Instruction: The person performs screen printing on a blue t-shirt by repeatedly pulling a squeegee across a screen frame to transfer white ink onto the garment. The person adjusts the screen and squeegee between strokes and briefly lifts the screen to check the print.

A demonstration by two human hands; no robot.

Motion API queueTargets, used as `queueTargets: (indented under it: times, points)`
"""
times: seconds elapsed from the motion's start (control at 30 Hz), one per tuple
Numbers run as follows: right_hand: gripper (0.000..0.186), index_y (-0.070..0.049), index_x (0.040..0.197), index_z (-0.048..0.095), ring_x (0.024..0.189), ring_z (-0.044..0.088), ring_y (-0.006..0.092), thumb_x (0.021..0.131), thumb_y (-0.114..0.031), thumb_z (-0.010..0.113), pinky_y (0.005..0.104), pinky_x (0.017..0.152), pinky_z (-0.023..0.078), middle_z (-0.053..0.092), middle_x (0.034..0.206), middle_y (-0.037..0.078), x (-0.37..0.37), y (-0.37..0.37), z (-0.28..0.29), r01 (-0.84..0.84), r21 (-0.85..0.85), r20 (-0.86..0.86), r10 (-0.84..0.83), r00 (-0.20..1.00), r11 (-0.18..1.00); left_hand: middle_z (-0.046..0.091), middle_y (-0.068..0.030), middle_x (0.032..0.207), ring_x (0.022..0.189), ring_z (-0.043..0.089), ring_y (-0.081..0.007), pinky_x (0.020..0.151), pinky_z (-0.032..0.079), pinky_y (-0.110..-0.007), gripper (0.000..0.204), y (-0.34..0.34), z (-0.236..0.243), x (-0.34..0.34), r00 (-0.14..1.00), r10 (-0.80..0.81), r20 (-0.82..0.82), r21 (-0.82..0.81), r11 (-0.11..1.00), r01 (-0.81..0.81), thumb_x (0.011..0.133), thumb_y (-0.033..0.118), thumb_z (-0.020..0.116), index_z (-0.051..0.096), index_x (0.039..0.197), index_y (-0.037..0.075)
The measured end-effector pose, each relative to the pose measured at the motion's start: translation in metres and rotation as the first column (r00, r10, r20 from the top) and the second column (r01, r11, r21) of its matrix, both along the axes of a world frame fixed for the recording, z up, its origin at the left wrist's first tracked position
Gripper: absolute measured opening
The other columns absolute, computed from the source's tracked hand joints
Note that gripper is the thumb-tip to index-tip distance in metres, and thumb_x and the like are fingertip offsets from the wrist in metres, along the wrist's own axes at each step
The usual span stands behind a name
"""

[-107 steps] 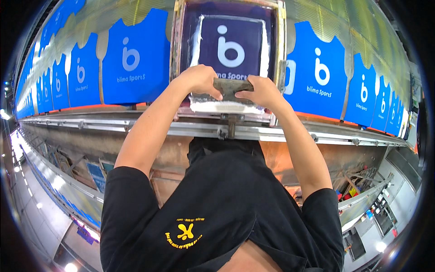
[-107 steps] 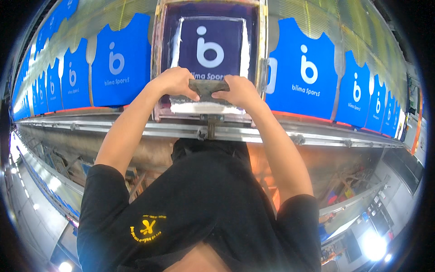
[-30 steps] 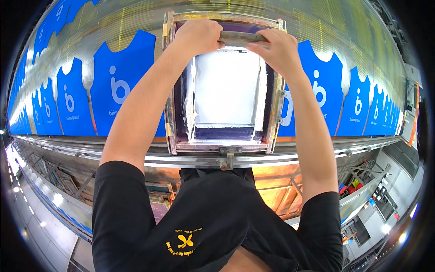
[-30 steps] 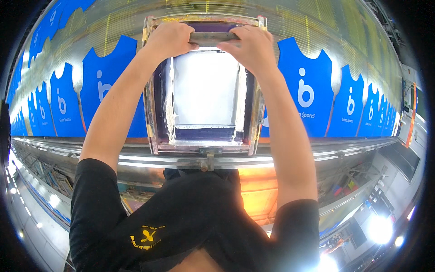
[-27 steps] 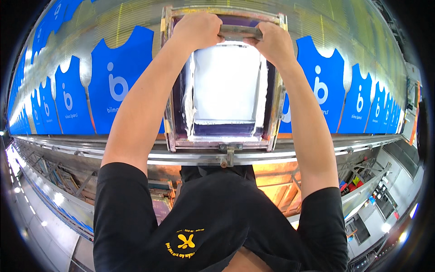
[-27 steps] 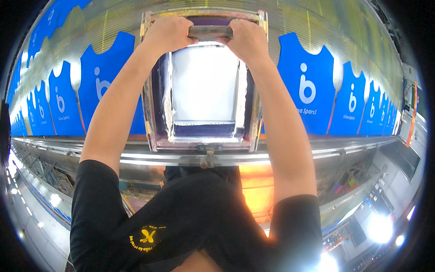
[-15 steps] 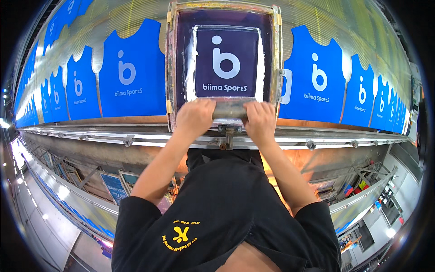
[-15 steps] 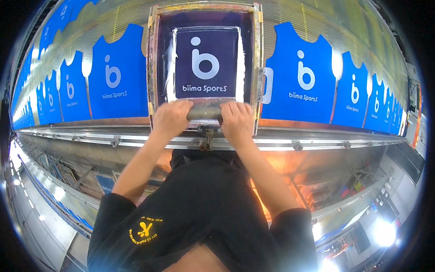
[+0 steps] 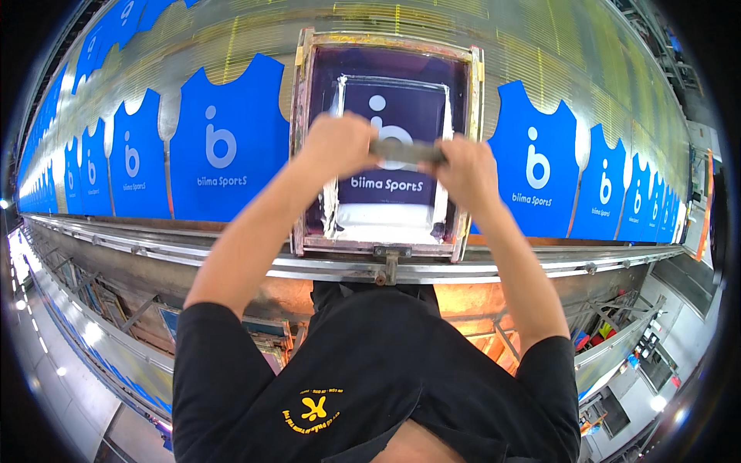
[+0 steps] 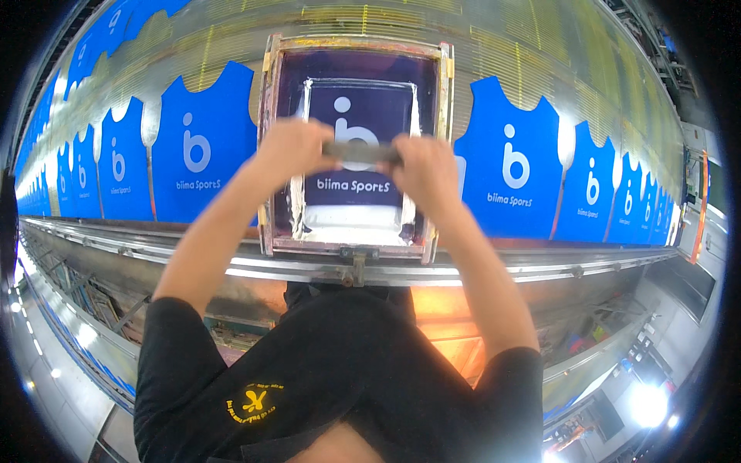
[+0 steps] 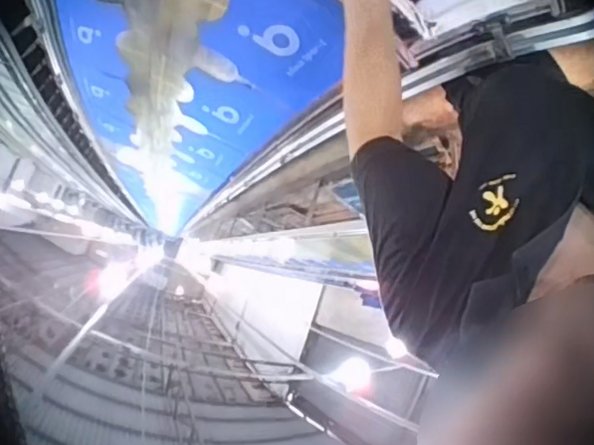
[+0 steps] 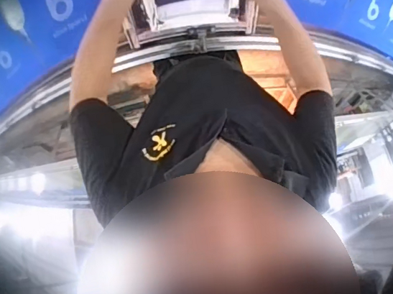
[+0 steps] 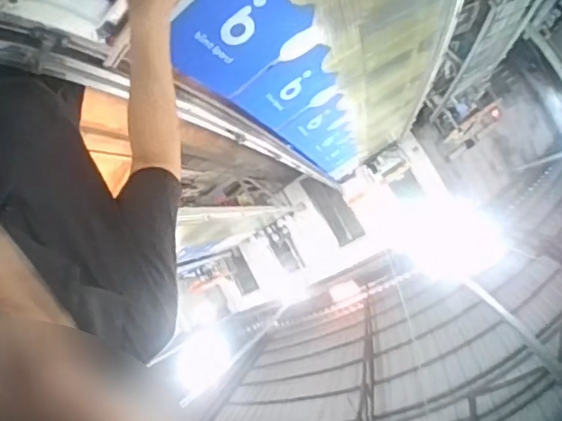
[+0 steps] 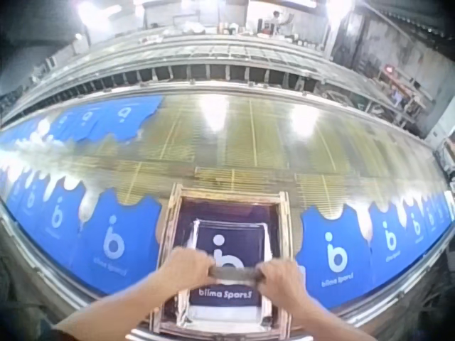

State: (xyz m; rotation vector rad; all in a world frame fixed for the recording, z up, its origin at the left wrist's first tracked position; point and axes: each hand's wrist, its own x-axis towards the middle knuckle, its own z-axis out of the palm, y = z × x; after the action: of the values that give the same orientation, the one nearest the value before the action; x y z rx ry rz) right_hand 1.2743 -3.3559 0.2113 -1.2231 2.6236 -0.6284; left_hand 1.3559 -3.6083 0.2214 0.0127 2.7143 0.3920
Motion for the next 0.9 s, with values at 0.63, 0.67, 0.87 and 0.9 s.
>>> queueTargets:
  times: [0.63, 0.67, 0.87, 0.9]
  points:
    - [0.037, -0.008, 0.095, 0.07, 0.09, 0.066, 0.0322, 0.07, -0.019, 0.094, 0.0444, 0.084, 0.048, 0.07, 0.091, 0.009, 0.09, 0.025, -0.025, 0.076, -0.124, 0.034, -0.072, 0.997, 0.989, 0.069, -0.0051, 0.079, 0.078, 0.072, -0.0281, 0.072, 0.056, -0.045, 0.031, 0.036, -0.026, 0.099, 0.975, 0.072, -0.209, 0.129, 0.991, -0.045, 0.076, 0.039, 0.089, 0.072, 0.082, 0.014]
    - [0.037, -0.008, 0.094, 0.069, 0.089, 0.066, 0.0323, 0.071, -0.023, 0.094, 0.0448, 0.084, 0.048, 0.069, 0.09, 0.009, 0.083, 0.023, -0.023, 0.053, -0.093, 0.05, -0.049, 0.998, 0.994, 0.069, -0.0054, 0.079, 0.078, 0.072, -0.0284, 0.072, 0.057, -0.045, 0.032, 0.032, -0.022, 0.094, 0.988, 0.058, -0.144, 0.151, 0.988, -0.036, 0.077, 0.041, 0.088, 0.072, 0.083, 0.014]
    - [0.042, -0.005, 0.091, 0.069, 0.08, 0.068, 0.0384, 0.082, -0.041, 0.088, 0.0495, 0.071, 0.053, 0.07, 0.084, 0.015, -0.075, -0.037, -0.027, -0.036, -0.118, -0.159, 0.017, 0.987, 0.992, 0.076, -0.012, 0.086, 0.089, 0.075, -0.0344, 0.078, 0.058, -0.05, 0.044, -0.031, -0.01, -0.058, 0.973, 0.022, -0.23, -0.04, 0.999, -0.031, 0.08, 0.057, 0.083, 0.077, 0.091, 0.015]
    - [0.042, -0.004, 0.092, 0.07, 0.081, 0.069, 0.0384, 0.083, -0.04, 0.088, 0.0483, 0.073, 0.054, 0.071, 0.085, 0.015, -0.097, -0.052, -0.028, -0.002, -0.109, -0.186, -0.018, 0.982, 0.994, 0.076, -0.0125, 0.086, 0.091, 0.075, -0.0346, 0.08, 0.057, -0.051, 0.047, -0.04, -0.009, -0.082, 0.972, 0.059, -0.228, -0.035, 0.997, -0.069, 0.081, 0.058, 0.082, 0.077, 0.092, 0.013]
